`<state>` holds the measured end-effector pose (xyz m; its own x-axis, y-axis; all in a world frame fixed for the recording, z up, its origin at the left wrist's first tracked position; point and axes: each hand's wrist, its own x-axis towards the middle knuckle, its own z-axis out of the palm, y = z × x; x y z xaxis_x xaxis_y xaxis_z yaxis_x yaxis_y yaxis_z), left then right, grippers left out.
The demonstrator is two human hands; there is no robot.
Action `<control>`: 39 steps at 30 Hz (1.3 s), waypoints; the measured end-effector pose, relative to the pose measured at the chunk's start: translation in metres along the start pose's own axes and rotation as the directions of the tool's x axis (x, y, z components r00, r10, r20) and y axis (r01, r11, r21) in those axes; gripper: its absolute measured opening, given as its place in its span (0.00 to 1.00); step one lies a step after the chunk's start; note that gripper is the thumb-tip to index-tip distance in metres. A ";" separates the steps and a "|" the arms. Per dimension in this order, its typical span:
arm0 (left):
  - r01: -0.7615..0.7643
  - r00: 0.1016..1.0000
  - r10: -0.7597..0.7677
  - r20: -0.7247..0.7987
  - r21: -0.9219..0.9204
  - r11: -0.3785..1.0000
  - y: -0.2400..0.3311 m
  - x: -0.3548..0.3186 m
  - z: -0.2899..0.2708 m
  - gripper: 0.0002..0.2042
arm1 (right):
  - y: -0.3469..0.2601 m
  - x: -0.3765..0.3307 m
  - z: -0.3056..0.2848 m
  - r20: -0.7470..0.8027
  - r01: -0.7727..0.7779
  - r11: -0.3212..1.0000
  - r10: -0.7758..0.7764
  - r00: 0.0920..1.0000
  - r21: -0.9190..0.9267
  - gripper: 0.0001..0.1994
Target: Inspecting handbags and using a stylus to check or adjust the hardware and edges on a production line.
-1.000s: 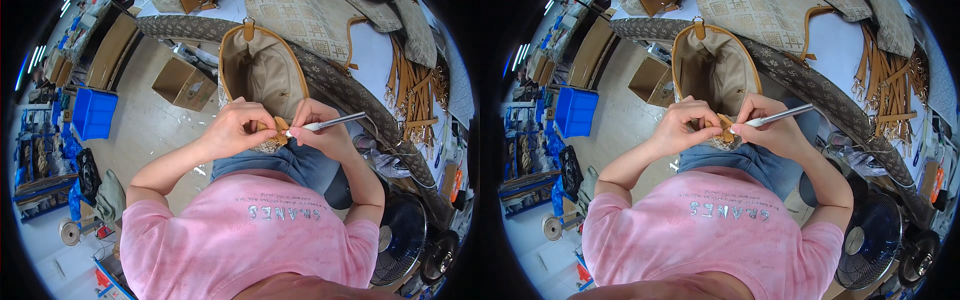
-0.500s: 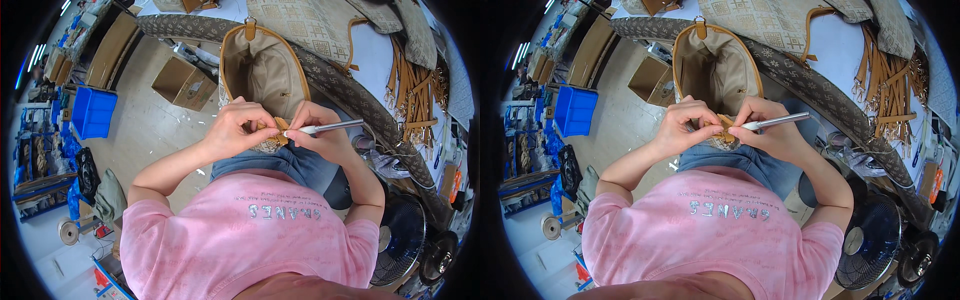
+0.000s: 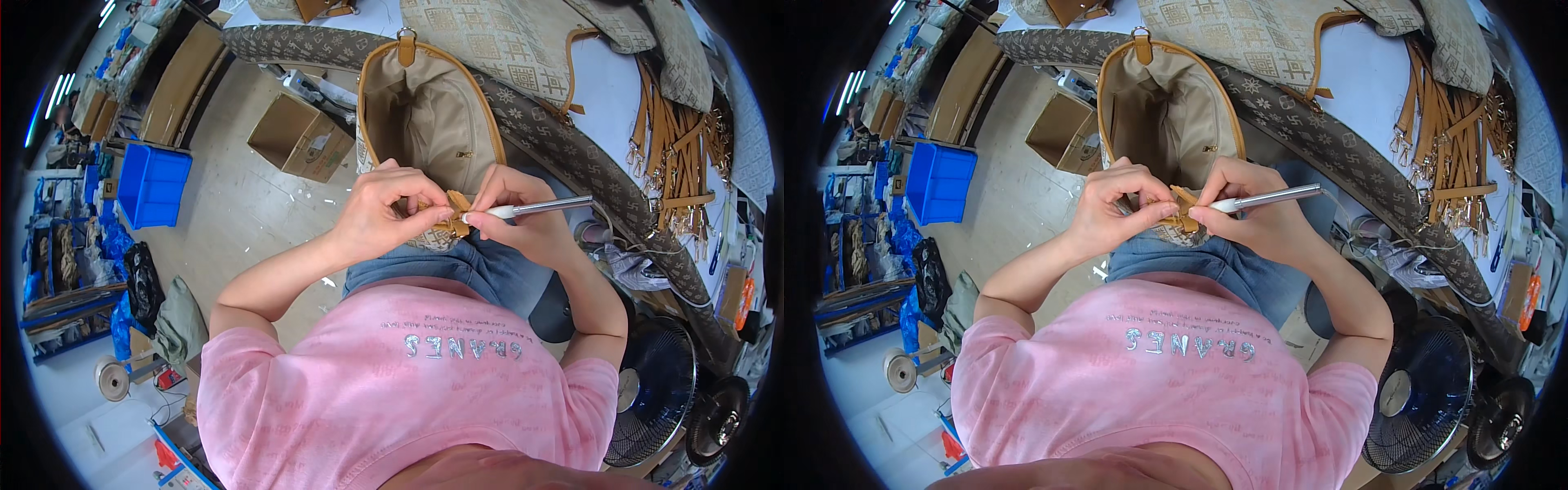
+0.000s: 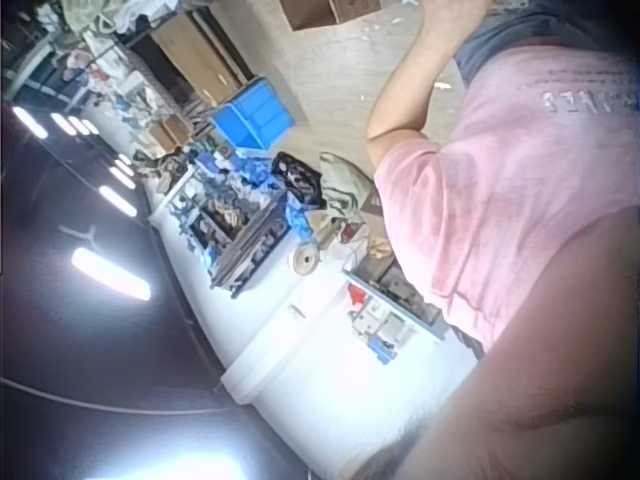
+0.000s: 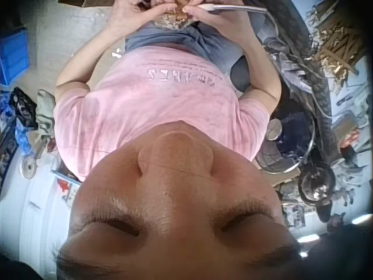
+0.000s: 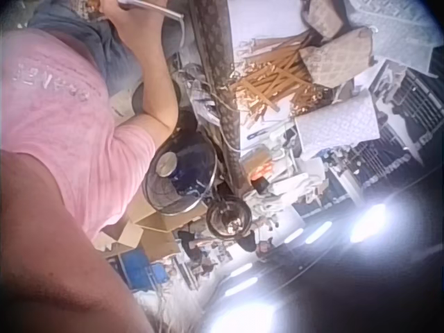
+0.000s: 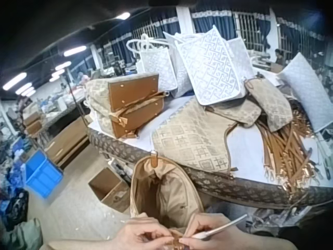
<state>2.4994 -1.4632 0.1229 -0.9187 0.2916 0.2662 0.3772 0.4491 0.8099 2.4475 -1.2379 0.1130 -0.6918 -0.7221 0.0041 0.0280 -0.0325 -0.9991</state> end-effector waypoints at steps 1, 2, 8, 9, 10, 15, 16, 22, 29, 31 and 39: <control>-0.002 1.000 0.002 -0.006 -0.001 1.000 0.000 0.000 0.000 0.04 | 0.000 0.000 0.000 -0.001 0.000 1.000 0.000 1.000 -0.002 0.06; -0.005 1.000 0.005 -0.012 -0.002 1.000 0.000 0.000 0.001 0.04 | 0.001 0.000 0.000 -0.003 -0.001 1.000 0.001 1.000 -0.003 0.06; -0.013 1.000 0.012 0.028 0.022 1.000 -0.001 0.000 -0.002 0.05 | 0.004 0.000 -0.002 0.000 0.045 0.998 -0.045 0.999 0.044 0.06; -0.039 0.997 0.037 0.061 0.032 0.999 -0.001 0.001 -0.005 0.07 | 0.004 0.001 -0.003 -0.004 0.061 0.991 -0.061 0.998 0.115 0.05; -0.066 0.994 0.062 0.094 0.040 0.997 0.000 0.002 -0.007 0.09 | 0.004 0.002 -0.005 0.000 0.089 0.978 -0.091 0.996 0.189 0.05; -0.141 0.945 0.022 0.327 0.343 0.929 0.016 0.021 -0.023 0.19 | -0.016 0.004 -0.027 -0.356 0.398 0.763 -0.234 0.904 0.509 0.01; -0.168 0.943 0.046 0.330 0.351 0.921 0.022 0.028 -0.022 0.19 | -0.025 0.001 -0.033 -0.368 0.402 0.772 -0.234 0.900 0.493 0.01; -0.202 0.951 0.225 0.214 -0.125 0.971 0.058 0.073 -0.003 0.19 | -0.078 -0.028 -0.050 -0.643 0.769 0.446 -0.431 0.633 0.458 0.06; 0.293 0.953 -0.170 0.251 -0.619 0.728 0.047 0.068 0.032 0.15 | -0.060 -0.039 -0.036 -0.468 0.594 0.676 -0.394 0.791 0.437 0.08; 0.234 0.968 -0.111 0.223 -0.655 0.718 0.034 0.063 0.034 0.15 | -0.042 -0.031 -0.034 -0.447 0.555 0.683 -0.357 0.821 0.474 0.08; -0.380 0.912 0.354 0.208 0.097 0.920 0.017 0.077 0.010 0.09 | -0.014 -0.019 -0.037 -0.381 0.450 0.686 -0.263 0.886 0.571 0.05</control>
<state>2.4366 -1.4250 0.1519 -0.6797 0.6005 0.4212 0.7073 0.3846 0.5931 2.4334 -1.1986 0.1257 -0.8955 -0.3680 0.2504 0.1205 -0.7419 -0.6596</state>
